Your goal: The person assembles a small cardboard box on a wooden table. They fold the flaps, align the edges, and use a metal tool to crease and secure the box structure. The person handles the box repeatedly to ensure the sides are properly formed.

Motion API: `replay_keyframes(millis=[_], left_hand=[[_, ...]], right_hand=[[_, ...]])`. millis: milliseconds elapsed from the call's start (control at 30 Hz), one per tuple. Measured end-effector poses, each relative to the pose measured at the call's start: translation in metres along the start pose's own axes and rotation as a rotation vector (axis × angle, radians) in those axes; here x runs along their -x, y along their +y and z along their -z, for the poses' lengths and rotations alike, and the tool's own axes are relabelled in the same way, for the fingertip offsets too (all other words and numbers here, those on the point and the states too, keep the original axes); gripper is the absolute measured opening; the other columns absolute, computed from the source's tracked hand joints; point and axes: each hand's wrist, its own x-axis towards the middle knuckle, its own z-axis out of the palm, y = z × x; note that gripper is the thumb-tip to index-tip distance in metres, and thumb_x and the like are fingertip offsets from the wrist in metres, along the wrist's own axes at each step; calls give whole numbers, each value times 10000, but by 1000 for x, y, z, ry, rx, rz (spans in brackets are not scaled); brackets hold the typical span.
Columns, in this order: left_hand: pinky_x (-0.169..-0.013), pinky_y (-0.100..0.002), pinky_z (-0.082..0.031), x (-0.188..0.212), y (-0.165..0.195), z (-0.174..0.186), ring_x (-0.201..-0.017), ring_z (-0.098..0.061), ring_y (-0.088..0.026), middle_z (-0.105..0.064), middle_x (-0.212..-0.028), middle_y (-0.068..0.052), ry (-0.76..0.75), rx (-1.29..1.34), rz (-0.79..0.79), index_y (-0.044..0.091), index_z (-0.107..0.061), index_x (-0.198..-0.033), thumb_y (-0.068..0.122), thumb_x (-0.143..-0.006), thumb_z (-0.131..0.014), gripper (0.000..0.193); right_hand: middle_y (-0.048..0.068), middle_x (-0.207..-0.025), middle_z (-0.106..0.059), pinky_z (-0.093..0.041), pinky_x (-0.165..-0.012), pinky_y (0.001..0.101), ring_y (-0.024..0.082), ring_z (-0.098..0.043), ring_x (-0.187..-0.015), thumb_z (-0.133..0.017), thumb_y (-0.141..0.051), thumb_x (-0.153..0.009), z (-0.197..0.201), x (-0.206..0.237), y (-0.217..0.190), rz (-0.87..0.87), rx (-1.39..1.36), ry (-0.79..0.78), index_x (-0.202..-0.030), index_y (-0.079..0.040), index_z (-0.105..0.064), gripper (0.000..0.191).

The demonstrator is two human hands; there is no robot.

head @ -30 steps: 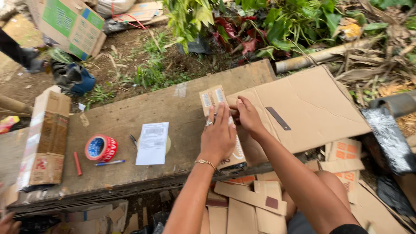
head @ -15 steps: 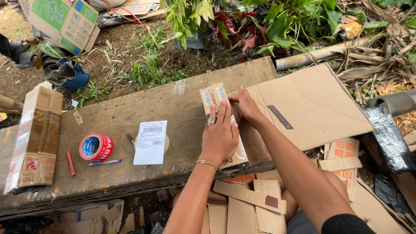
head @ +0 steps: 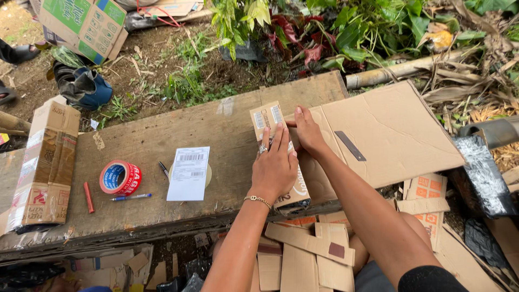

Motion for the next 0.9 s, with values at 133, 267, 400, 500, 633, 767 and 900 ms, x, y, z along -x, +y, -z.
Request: replay_keyframes(millis=[133, 267, 400, 500, 633, 767, 900], left_hand=[[-1179, -502, -318, 0, 1, 0, -1560, -140, -333, -219, -1688, -54, -2, 9, 3, 84, -322, -1577, 294, -983, -424, 637], [-1183, -492, -321, 1, 1, 0, -1563, -135, -332, -218, -1689, -53, -16, 19, 5, 85, -319, -1578, 293, -984, -422, 638], [-1192, -487, -309, 1, 1, -2, -1563, -135, -329, -219, -1688, -56, -7, -5, 0, 86, -309, -1583, 298, -988, -422, 641], [-1196, -478, -305, 1, 0, -3, -1564, -135, -328, -218, -1690, -54, -3, -4, -3, 91, -303, -1584, 302, -994, -418, 637], [-1200, -474, -299, 1, 0, -4, -1564, -133, -327, -218, -1688, -53, -2, 1, -5, 94, -298, -1589, 301, -997, -412, 638], [-1195, -475, -307, 1, 0, -3, -1564, -129, -329, -217, -1689, -51, -7, 6, -7, 97, -299, -1589, 299, -994, -412, 638], [-1195, -477, -314, 1, 0, -3, -1567, -128, -325, -215, -1691, -52, -10, 2, -3, 96, -309, -1584, 304, -995, -418, 634]], right_hand=[[154, -1202, -748, -598, -783, 347, 301, -749, -989, -297, -553, -1013, 2, 7, -8, -55, -13, -17, -1536, -123, -358, 680], [183, -1227, -716, -612, -728, 371, 278, -740, -1035, -340, -535, -1016, -1, 10, -5, -25, -57, 14, -1496, -95, -392, 654], [236, -1220, -725, -581, -826, 342, 279, -748, -1121, -395, -517, -1071, -6, 8, 4, 129, 1, 81, -1436, -21, -498, 624], [203, -1161, -761, -568, -751, 357, 311, -755, -1008, -383, -508, -1035, -6, 9, 5, 16, 32, 79, -1420, -41, -505, 618], [198, -1104, -785, -554, -819, 323, 246, -755, -1035, -400, -510, -1108, -4, 8, 6, 182, 48, 95, -1419, -25, -532, 591], [151, -1065, -791, -566, -637, 345, 239, -746, -802, -382, -513, -1034, -2, 11, 0, 26, 56, 80, -1393, -61, -512, 592], [156, -1063, -788, -547, -598, 365, 263, -721, -710, -381, -506, -1026, -1, 16, -6, -11, 52, 78, -1382, -57, -517, 589]])
